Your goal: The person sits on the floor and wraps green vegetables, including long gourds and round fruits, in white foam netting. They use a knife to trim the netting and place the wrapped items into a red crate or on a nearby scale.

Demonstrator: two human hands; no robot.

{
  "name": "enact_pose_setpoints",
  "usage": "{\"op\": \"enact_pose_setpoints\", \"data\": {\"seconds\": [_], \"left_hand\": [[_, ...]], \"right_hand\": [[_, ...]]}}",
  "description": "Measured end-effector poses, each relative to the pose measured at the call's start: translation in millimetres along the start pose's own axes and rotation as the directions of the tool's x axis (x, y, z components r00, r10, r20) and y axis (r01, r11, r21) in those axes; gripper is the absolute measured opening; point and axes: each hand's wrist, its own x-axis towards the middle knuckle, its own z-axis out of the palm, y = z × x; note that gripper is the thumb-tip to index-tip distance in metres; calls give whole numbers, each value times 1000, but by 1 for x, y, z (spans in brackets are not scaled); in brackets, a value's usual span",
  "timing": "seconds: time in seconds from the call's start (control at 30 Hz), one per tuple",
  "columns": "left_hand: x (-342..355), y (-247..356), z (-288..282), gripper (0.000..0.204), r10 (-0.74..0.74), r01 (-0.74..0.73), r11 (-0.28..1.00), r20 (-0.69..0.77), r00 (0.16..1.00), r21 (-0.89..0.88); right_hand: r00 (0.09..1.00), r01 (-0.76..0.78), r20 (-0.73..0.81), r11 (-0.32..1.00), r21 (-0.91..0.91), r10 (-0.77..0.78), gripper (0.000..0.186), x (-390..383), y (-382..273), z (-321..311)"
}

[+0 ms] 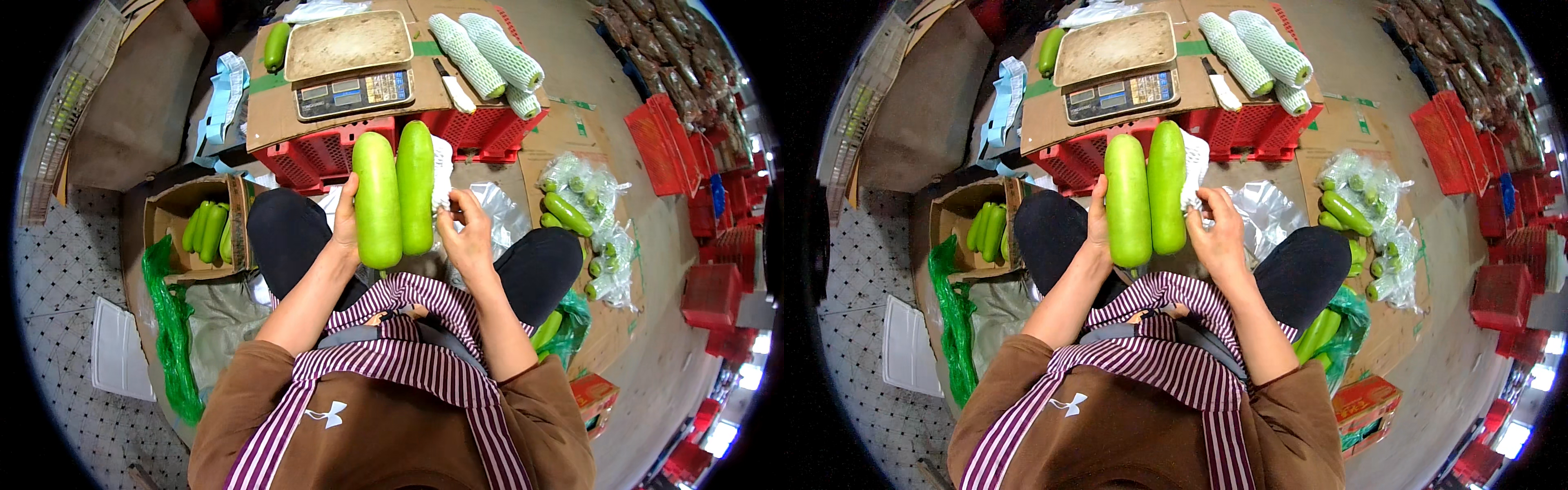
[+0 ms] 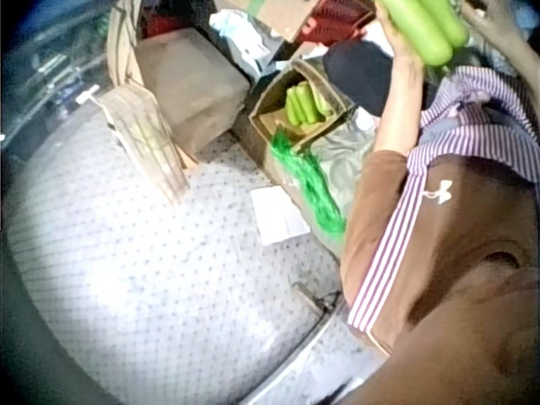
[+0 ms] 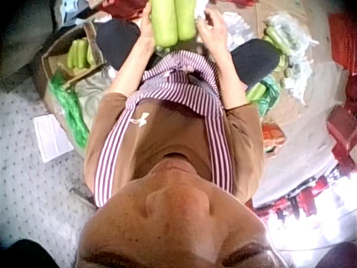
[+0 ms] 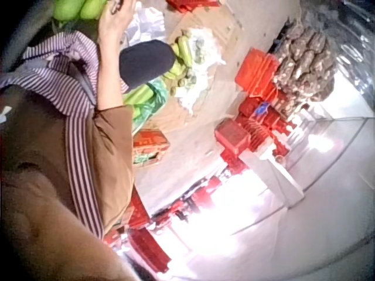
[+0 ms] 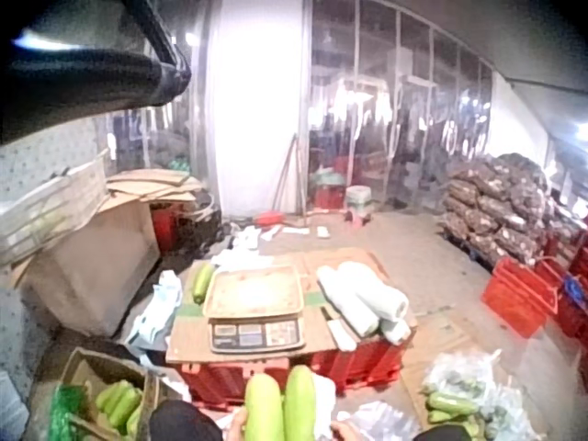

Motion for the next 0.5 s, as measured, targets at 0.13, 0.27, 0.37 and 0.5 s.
{"op": "enact_pose_setpoints", "data": {"seconds": [0.13, 0.27, 0.37, 0.5], "left_hand": [[-1, 0, -3, 68, -50, 58, 987, 60, 997, -152], [-7, 2, 27, 80, -65, 93, 986, 192, 979, -141], [-9, 4, 32, 82, -77, 115, 980, 223, 972, -162], [-4, 0, 1, 73, -64, 70, 976, 39, 997, -206]], "right_hand": [[964, -253, -39, 952, 172, 263, 16, 4, 22, 1], [949, -191, -227, 972, 138, 219, 16, 29, 33, -12], [970, -36, -242, 990, -134, 2, 19, 38, 24, -8], [966, -237, 152, 946, 221, 207, 17, 42, 29, 16]]}}
